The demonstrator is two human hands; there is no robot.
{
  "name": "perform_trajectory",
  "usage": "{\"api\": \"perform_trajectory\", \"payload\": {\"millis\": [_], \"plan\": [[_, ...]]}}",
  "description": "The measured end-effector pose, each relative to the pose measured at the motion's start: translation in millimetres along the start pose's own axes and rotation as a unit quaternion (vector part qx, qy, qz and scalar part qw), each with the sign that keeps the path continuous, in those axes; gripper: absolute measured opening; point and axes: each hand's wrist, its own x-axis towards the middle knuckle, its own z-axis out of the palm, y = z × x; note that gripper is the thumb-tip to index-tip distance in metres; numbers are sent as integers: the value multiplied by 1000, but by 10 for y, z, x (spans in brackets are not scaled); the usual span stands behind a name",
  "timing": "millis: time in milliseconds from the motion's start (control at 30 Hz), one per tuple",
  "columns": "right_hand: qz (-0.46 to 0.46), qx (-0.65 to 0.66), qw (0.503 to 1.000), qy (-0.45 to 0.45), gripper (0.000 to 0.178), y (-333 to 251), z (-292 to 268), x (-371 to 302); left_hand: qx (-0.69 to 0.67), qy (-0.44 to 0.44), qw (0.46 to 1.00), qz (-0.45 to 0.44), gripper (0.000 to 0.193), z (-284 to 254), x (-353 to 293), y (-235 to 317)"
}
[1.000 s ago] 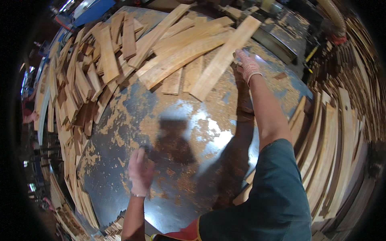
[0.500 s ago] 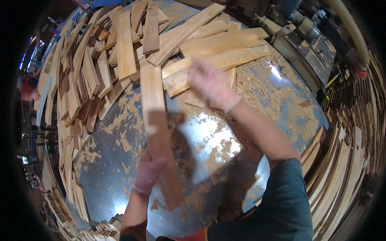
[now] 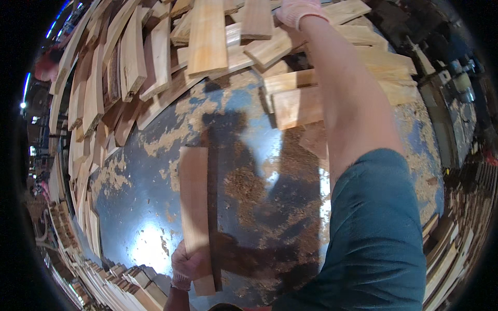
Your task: The person sorts and stacks thin wooden planks on a metal table. They pick up individual pieces from a scattered pile, align them, and place them into a neat stack. The person occasionally moves the stack to a different location on the table.
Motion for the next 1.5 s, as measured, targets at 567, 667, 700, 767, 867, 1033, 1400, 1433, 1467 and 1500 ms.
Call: {"api": "perform_trajectory", "payload": {"millis": [567, 667, 700, 767, 867, 1033, 1400, 1433, 1467, 1500], "plan": [[-96, 147, 943, -285, 71, -161, -1056, -3547, -157, -33, 971, -179, 28, -12, -556, 36], [-100, 182, 939, -274, 66, -302, -1326, -4457, -223, -30, 960, -167, 29, 106, -1466, -634], [-102, 192, 938, -271, 66, -420, -1452, -4737, -276, -12, 949, -153, 29, 105, -1707, -731], [-120, 243, 949, -159, 64, -606, -1522, -5301, -271, 5, 941, -203, 24, -4, -2096, -558], [-83, 288, 924, -236, 55, -819, -2212, -5647, -181, 42, 955, -233, 25, -154, -2661, -1083], [210, 264, 940, 48, 50, -458, -2083, -6770, -170, 42, 951, -253, 23, -428, -3287, -439], [276, 159, 943, -92, 86, -1674, -2705, -7540, 371, 225, 882, -186, 56, -548, -4694, -1650], [329, 196, 919, -100, 89, -1748, -2625, -7604, 393, 216, 875, -180, 60, -577, -4710, -1646], [382, 232, 888, -106, 93, -1805, -2469, -7686, 416, 206, 869, -172, 63, -610, -4697, -1598], [433, 267, 854, -112, 97, -1813, -2327, -7756, 399, 167, 882, -190, 70, -663, -4711, -1526]]}}
